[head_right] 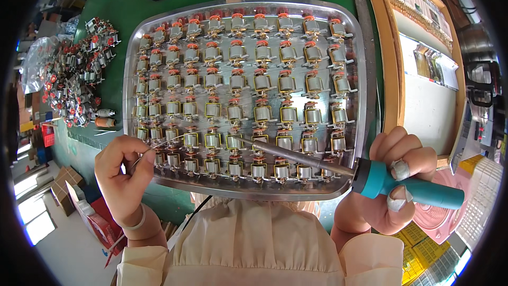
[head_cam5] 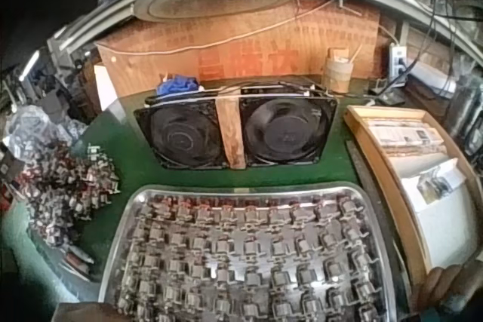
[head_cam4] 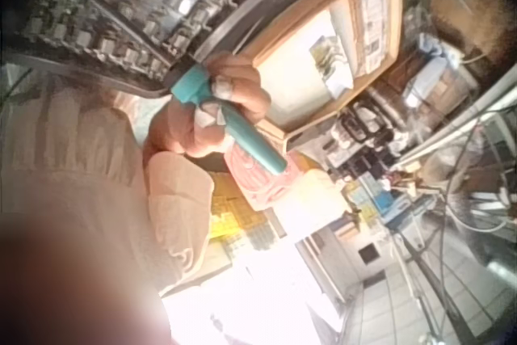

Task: Soldering metal leads onto small electric motors arranged in a tray.

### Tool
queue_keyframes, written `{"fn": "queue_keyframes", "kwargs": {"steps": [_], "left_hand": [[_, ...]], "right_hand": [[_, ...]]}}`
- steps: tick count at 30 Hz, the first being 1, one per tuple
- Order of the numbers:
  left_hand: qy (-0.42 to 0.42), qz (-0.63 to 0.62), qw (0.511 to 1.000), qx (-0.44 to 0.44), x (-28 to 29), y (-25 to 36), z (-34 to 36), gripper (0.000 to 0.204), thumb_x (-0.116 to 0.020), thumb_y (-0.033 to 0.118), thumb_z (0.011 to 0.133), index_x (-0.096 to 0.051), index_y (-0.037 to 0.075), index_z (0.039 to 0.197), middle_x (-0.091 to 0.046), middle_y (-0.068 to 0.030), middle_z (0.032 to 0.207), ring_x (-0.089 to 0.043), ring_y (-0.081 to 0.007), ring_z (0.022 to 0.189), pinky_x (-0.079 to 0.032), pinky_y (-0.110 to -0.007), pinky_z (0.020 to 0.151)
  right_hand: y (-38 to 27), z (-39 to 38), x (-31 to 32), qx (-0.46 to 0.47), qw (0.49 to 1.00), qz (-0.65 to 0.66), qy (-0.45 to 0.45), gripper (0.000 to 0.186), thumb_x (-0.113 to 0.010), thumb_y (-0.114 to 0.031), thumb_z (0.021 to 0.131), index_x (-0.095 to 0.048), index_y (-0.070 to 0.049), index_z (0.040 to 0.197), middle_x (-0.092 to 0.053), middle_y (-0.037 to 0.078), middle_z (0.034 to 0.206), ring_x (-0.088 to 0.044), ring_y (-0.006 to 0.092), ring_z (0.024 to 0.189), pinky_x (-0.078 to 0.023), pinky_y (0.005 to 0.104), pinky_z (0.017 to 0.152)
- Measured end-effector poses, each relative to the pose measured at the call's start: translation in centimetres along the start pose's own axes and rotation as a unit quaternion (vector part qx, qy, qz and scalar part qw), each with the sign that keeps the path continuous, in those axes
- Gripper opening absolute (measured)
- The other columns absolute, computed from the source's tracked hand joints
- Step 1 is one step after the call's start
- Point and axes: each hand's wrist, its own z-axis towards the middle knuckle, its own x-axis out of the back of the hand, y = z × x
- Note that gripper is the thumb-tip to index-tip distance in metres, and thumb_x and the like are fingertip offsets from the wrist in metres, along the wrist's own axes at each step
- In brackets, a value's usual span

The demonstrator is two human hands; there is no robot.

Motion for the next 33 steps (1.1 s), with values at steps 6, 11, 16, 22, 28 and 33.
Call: {"fn": "queue_keyframes", "kwargs": {"steps": [6, 11, 16, 22, 28, 33], "left_hand": [[-0.022, -0.011, 1.0, -0.003, 0.0, -0.4, 0.1, 0.011, -0.06, -0.003, 0.061, -0.052, 0.001, 0.067, -0.037, 0.0, 0.048, -0.027, -0.0054, 0.04, -0.02, -0.02, 0.038], [-0.023, -0.026, 0.999, 0.004, -0.2, -0.5, 0.1, 0.011, -0.06, -0.004, 0.061, -0.052, 0.001, 0.067, -0.038, -0.0004, 0.048, -0.028, -0.0055, 0.04, -0.021, -0.021, 0.037], [-0.029, -0.027, 0.999, -0.015, -0.3, -0.8, 0.3, 0.01, -0.06, -0.003, 0.061, -0.052, 0.001, 0.066, -0.041, -0.0016, 0.05, -0.03, -0.0071, 0.039, -0.023, -0.021, 0.037], [-0.036, -0.026, 0.999, -0.017, -0.3, -0.8, 0.4, 0.01, -0.06, -0.003, 0.061, -0.051, 0.001, 0.066, -0.042, -0.0017, 0.051, -0.031, -0.0071, 0.039, -0.024, -0.021, 0.037], [-0.029, -0.037, 0.999, -0.009, -0.1, -0.5, 0.3, 0.011, -0.06, -0.003, 0.061, -0.052, 0.001, 0.067, -0.044, -0.0017, 0.052, -0.031, -0.0065, 0.039, -0.024, -0.021, 0.037], [-0.023, -0.032, 0.999, -0.014, 0.0, -0.2, 0.3, 0.011, -0.06, -0.003, 0.061, -0.052, 0.001, 0.066, -0.045, -0.0018, 0.053, -0.031, -0.0064, 0.04, -0.024, -0.021, 0.037]], "right_hand": [[0.2, -0.4, -1.8, 0.003, 0.998, -0.066, -0.019, 0.024, -0.058, -0.018, 0.065, -0.04, -0.005, 0.074, -0.038, 0.006, 0.062, -0.033, 0.0148, 0.058, -0.029, 0.0249, 0.051], [0.2, -0.4, -2.3, -0.016, 0.998, -0.062, -0.028, 0.027, -0.061, -0.02, 0.066, -0.041, -0.005, 0.075, -0.038, 0.005, 0.063, -0.034, 0.0147, 0.058, -0.03, 0.0246, 0.051], [0.3, -0.4, -2.8, -0.027, 0.997, -0.073, -0.021, 0.029, -0.064, -0.021, 0.065, -0.042, -0.006, 0.074, -0.039, 0.005, 0.063, -0.035, 0.0144, 0.058, -0.029, 0.0241, 0.051], [0.6, -0.2, -3.1, -0.034, 0.995, -0.072, -0.064, 0.022, -0.051, -0.018, 0.067, -0.037, -0.003, 0.073, -0.032, 0.006, 0.064, -0.026, 0.0127, 0.058, -0.022, 0.0244, 0.051], [0.5, -0.2, -2.7, -0.031, 0.994, -0.074, -0.068, 0.022, -0.051, -0.017, 0.067, -0.037, -0.003, 0.074, -0.032, 0.006, 0.064, -0.026, 0.0127, 0.059, -0.022, 0.0247, 0.051], [0.1, -0.4, -2.1, 0.032, 0.999, -0.04, -0.001, 0.02, -0.054, -0.017, 0.067, -0.038, -0.005, 0.071, -0.032, 0.004, 0.061, -0.027, 0.0134, 0.056, -0.022, 0.0247, 0.049]]}}
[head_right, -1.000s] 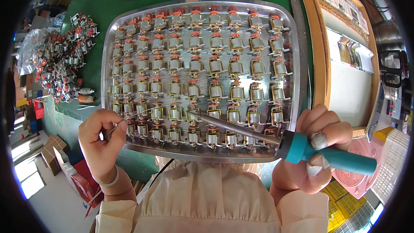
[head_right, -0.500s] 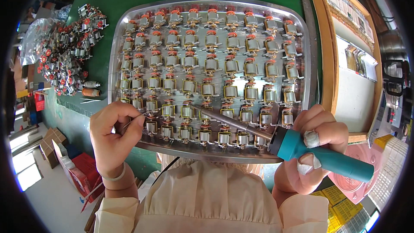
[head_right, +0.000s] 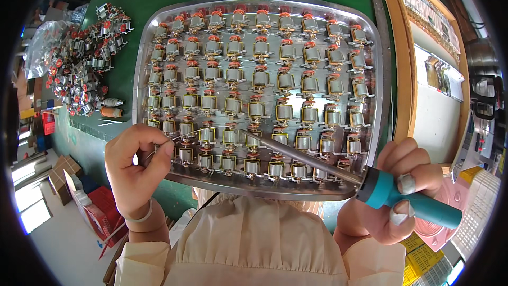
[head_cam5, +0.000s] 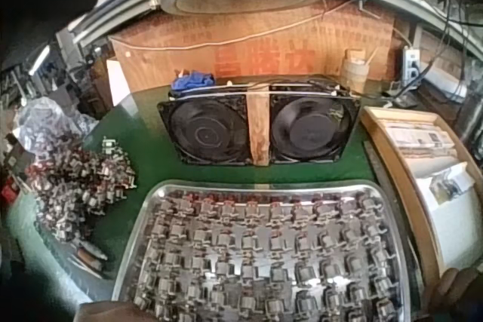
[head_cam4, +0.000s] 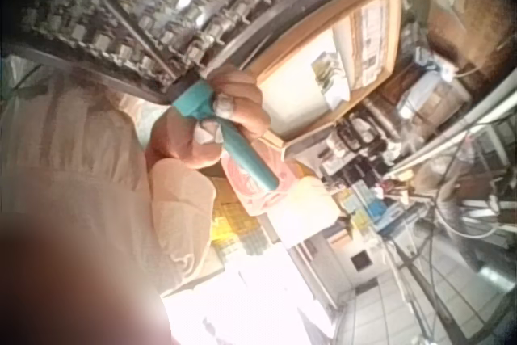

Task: Soldering metal leads onto small electric motors arranged in a tray.

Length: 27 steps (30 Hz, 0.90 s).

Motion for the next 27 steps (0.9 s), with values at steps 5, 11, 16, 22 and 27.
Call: {"fn": "queue_keyframes", "kwargs": {"steps": [5, 11, 16, 22, 27], "left_hand": [[-0.014, 0.002, 1.0, -0.018, -0.3, 0.1, 0.2, 0.011, -0.06, -0.004, 0.06, -0.052, 0.001, 0.066, -0.045, -0.0021, 0.053, -0.031, -0.0065, 0.04, -0.024, -0.021, 0.037], [-0.006, 0.002, 1.0, -0.008, -0.4, 0.2, 0.2, 0.01, -0.059, -0.003, 0.061, -0.052, 0.001, 0.067, -0.044, -0.0022, 0.052, -0.031, -0.007, 0.039, -0.024, -0.021, 0.037], [-0.005, 0.004, 1.0, 0.001, -0.4, 0.1, 0.1, 0.01, -0.06, -0.003, 0.061, -0.052, 0.001, 0.067, -0.043, -0.0016, 0.051, -0.03, -0.006, 0.04, -0.023, -0.021, 0.037], [0.0, 0.001, 1.0, 0.008, -0.3, -0.1, 0.0, 0.01, -0.06, -0.003, 0.061, -0.052, 0.001, 0.067, -0.042, -0.0013, 0.051, -0.029, -0.0057, 0.04, -0.022, -0.02, 0.037], [0.004, 0.003, 1.0, 0.009, -0.3, 0.0, 0.0, 0.011, -0.06, -0.003, 0.061, -0.052, 0.001, 0.067, -0.042, -0.001, 0.051, -0.029, -0.0054, 0.04, -0.022, -0.02, 0.037]], "right_hand": [[-0.1, 0.1, 0.8, 0.001, 1.0, 0.003, 0.004, 0.02, -0.053, -0.015, 0.066, -0.037, -0.005, 0.07, -0.032, 0.004, 0.061, -0.027, 0.0131, 0.056, -0.022, 0.0243, 0.049], [0.2, 0.2, 1.2, -0.019, 1.0, -0.003, -0.016, 0.019, -0.052, -0.015, 0.066, -0.037, -0.004, 0.07, -0.032, 0.005, 0.061, -0.026, 0.0129, 0.056, -0.021, 0.0243, 0.049], [0.6, 0.1, 1.3, -0.009, 1.0, -0.007, -0.001, 0.02, -0.051, -0.015, 0.066, -0.036, -0.003, 0.07, -0.032, 0.005, 0.061, -0.026, 0.013, 0.056, -0.021, 0.0241, 0.049], [0.7, 0.1, 1.2, -0.017, 1.0, -0.003, -0.009, 0.02, -0.051, -0.016, 0.066, -0.037, -0.003, 0.071, -0.032, 0.006, 0.061, -0.026, 0.0128, 0.056, -0.021, 0.024, 0.049], [0.8, 0.1, 1.4, -0.013, 1.0, -0.006, -0.006, 0.019, -0.051, -0.015, 0.066, -0.037, -0.003, 0.071, -0.032, 0.006, 0.061, -0.026, 0.0128, 0.056, -0.021, 0.0238, 0.049]]}}
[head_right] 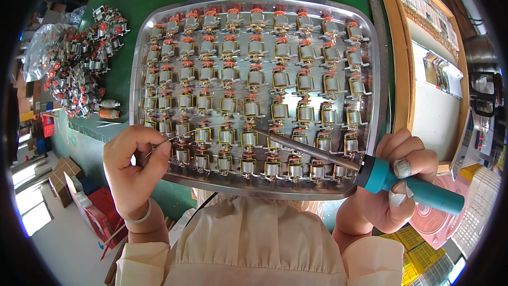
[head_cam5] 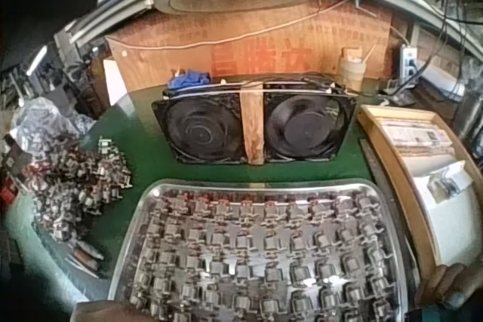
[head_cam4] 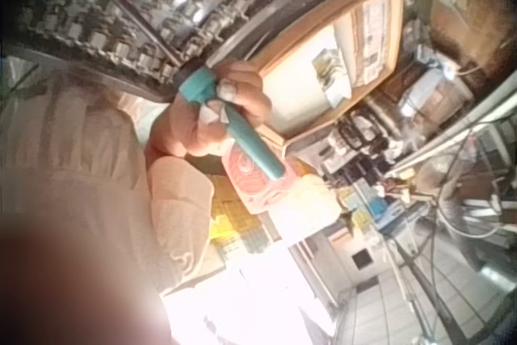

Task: Soldering metal leads onto small electric motors arranged in a tray.

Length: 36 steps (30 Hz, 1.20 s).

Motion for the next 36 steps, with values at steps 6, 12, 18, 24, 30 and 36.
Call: {"fn": "queue_keyframes", "kwargs": {"steps": [6, 12, 18, 24, 30, 36], "left_hand": [[0.006, -0.002, 1.0, 0.001, 0.2, -0.1, -0.1, 0.011, -0.06, -0.003, 0.06, -0.052, 0.001, 0.067, -0.04, -0.0006, 0.05, -0.028, -0.0053, 0.04, -0.021, -0.02, 0.037], [0.022, 0.013, 1.0, 0.003, 1.0, -0.7, -0.5, 0.011, -0.061, -0.003, 0.06, -0.052, 0.002, 0.066, -0.038, 0.0001, 0.049, -0.027, -0.0054, 0.04, -0.02, -0.02, 0.038], [0.035, 0.026, 0.999, 0.014, 1.5, -1.5, -0.9, 0.011, -0.061, -0.002, 0.06, -0.052, 0.002, 0.066, -0.036, 0.0005, 0.048, -0.027, -0.0057, 0.04, -0.02, -0.021, 0.038], [0.031, 0.012, 0.999, 0.023, 1.7, -2.3, -0.9, 0.011, -0.061, -0.002, 0.061, -0.052, 0.002, 0.066, -0.035, 0.0005, 0.047, -0.027, -0.0057, 0.041, -0.021, -0.021, 0.038], [0.018, -0.005, 1.0, 0.018, 1.6, -2.3, -0.7, 0.011, -0.06, -0.003, 0.061, -0.053, 0.002, 0.067, -0.037, 0.0, 0.048, -0.028, -0.0052, 0.04, -0.022, -0.02, 0.038], [0.008, -0.011, 1.0, 0.005, 1.5, -2.8, -0.5, 0.011, -0.06, -0.004, 0.062, -0.052, 0.001, 0.067, -0.04, -0.0011, 0.05, -0.03, -0.0051, 0.039, -0.024, -0.02, 0.037]], "right_hand": [[-0.1, 0.0, -0.1, 0.004, 1.0, 0.0, 0.0, 0.019, -0.05, -0.016, 0.066, -0.037, -0.003, 0.071, -0.032, 0.006, 0.061, -0.026, 0.0128, 0.056, -0.021, 0.0236, 0.048], [-0.7, -0.1, -0.1, 0.023, 0.999, 0.024, 0.022, 0.018, -0.05, -0.015, 0.067, -0.037, -0.003, 0.071, -0.033, 0.005, 0.06, -0.027, 0.0127, 0.056, -0.022, 0.024, 0.048], [-1.1, -0.3, -1.8, 0.006, 1.0, 0.023, 0.02, 0.018, -0.051, -0.015, 0.067, -0.038, -0.003, 0.073, -0.034, 0.006, 0.061, -0.028, 0.0133, 0.056, -0.023, 0.0239, 0.048], [-0.8, -0.9, -4.0, -0.013, 0.997, -0.063, -0.042, 0.024, -0.058, -0.018, 0.069, -0.041, -0.004, 0.079, -0.041, 0.007, 0.065, -0.038, 0.0159, 0.058, -0.033, 0.0244, 0.05], [-0.9, -1.0, -4.8, -0.045, 0.995, -0.077, -0.033, 0.021, -0.05, -0.017, 0.067, -0.036, -0.002, 0.073, -0.031, 0.006, 0.065, -0.026, 0.0136, 0.059, -0.022, 0.0242, 0.05], [-0.3, -1.1, -5.1, -0.041, 0.994, -0.09, -0.041, 0.02, -0.049, -0.017, 0.069, -0.036, -0.002, 0.073, -0.031, 0.006, 0.065, -0.026, 0.0135, 0.059, -0.022, 0.0243, 0.05]]}}
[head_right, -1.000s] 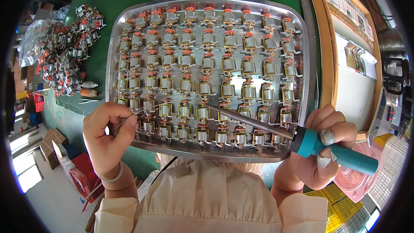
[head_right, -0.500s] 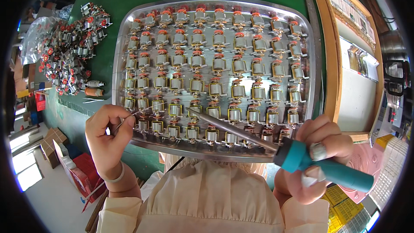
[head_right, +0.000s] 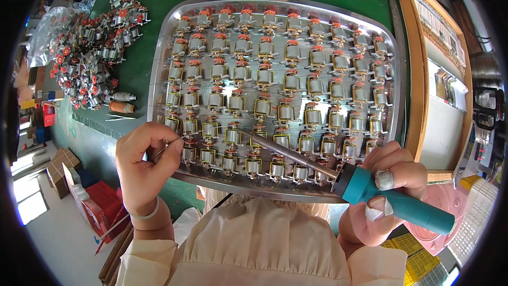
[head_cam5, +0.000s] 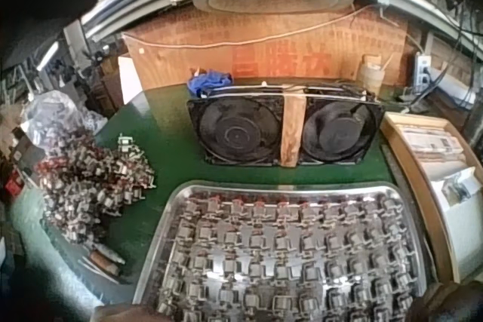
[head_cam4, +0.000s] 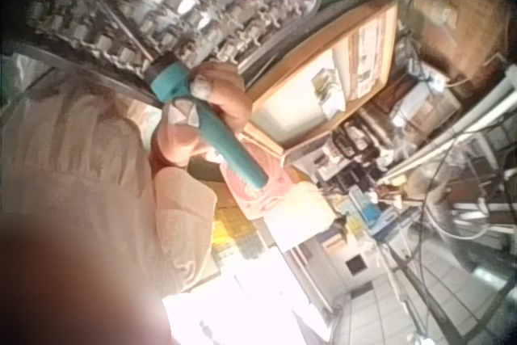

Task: Soldering metal leads onto small electric motors arranged in a tray.

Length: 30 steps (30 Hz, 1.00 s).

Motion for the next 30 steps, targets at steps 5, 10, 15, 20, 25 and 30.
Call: {"fn": "queue_keyframes", "kwargs": {"steps": [5, 10, 15, 20, 25, 30], "left_hand": [[-0.006, -0.002, 1.0, -0.015, 0.3, 0.1, 0.1, 0.011, -0.059, -0.005, 0.061, -0.051, 0.001, 0.066, -0.041, -0.0015, 0.05, -0.03, -0.0058, 0.039, -0.024, -0.02, 0.037], [-0.006, -0.003, 1.0, -0.02, 0.2, -0.1, 0.2, 0.011, -0.058, -0.005, 0.061, -0.052, 0.001, 0.067, -0.041, -0.0016, 0.05, -0.031, -0.0061, 0.039, -0.024, -0.02, 0.037], [-0.009, -0.006, 1.0, -0.017, 0.3, -0.1, 0.1, 0.011, -0.058, -0.005, 0.061, -0.051, 0.001, 0.066, -0.042, -0.002, 0.051, -0.031, -0.0063, 0.039, -0.024, -0.021, 0.037], [0.017, -0.004, 1.0, -0.005, 0.9, -0.1, -0.2, 0.011, -0.059, -0.005, 0.06, -0.052, 0.001, 0.066, -0.042, -0.001, 0.051, -0.029, -0.0055, 0.04, -0.022, -0.02, 0.037], [0.034, 0.01, 0.999, 0.022, 1.8, -0.7, -0.4, 0.011, -0.06, -0.004, 0.06, -0.052, 0.001, 0.066, -0.039, -0.0001, 0.049, -0.028, -0.0052, 0.041, -0.021, -0.02, 0.037], [0.036, 0.022, 0.999, 0.02, 1.8, -1.4, -0.2, 0.01, -0.059, -0.004, 0.06, -0.052, 0.001, 0.066, -0.036, 0.0004, 0.047, -0.027, -0.0054, 0.041, -0.021, -0.02, 0.038]], "right_hand": [[-0.2, 0.2, -0.3, 0.0, 1.0, -0.008, 0.0, 0.02, -0.049, -0.016, 0.07, -0.036, -0.002, 0.073, -0.031, 0.006, 0.065, -0.026, 0.0135, 0.059, -0.022, 0.0242, 0.05], [0.0, 0.2, -0.2, -0.002, 1.0, 0.007, -0.009, 0.02, -0.049, -0.017, 0.07, -0.035, -0.002, 0.073, -0.031, 0.006, 0.066, -0.026, 0.0136, 0.059, -0.023, 0.0242, 0.05], [0.0, 0.1, -0.3, -0.005, 1.0, -0.005, -0.009, 0.02, -0.049, -0.017, 0.07, -0.036, -0.003, 0.074, -0.031, 0.006, 0.066, -0.026, 0.0137, 0.06, -0.023, 0.0245, 0.051], [-0.1, -0.1, -0.1, 0.01, 0.998, 0.048, 0.04, 0.025, -0.058, -0.019, 0.069, -0.039, -0.004, 0.076, -0.037, 0.006, 0.065, -0.032, 0.0143, 0.056, -0.029, 0.0241, 0.05], [-0.2, 0.0, -0.8, 0.006, 0.998, 0.053, 0.022, 0.025, -0.058, -0.02, 0.07, -0.04, -0.004, 0.078, -0.037, 0.006, 0.066, -0.032, 0.0142, 0.056, -0.029, 0.0244, 0.049], [-0.1, -0.1, -2.3, -0.016, 1.0, 0.002, -0.014, 0.022, -0.052, -0.02, 0.07, -0.038, -0.003, 0.075, -0.032, 0.005, 0.066, -0.028, 0.0132, 0.059, -0.025, 0.0251, 0.051]]}}
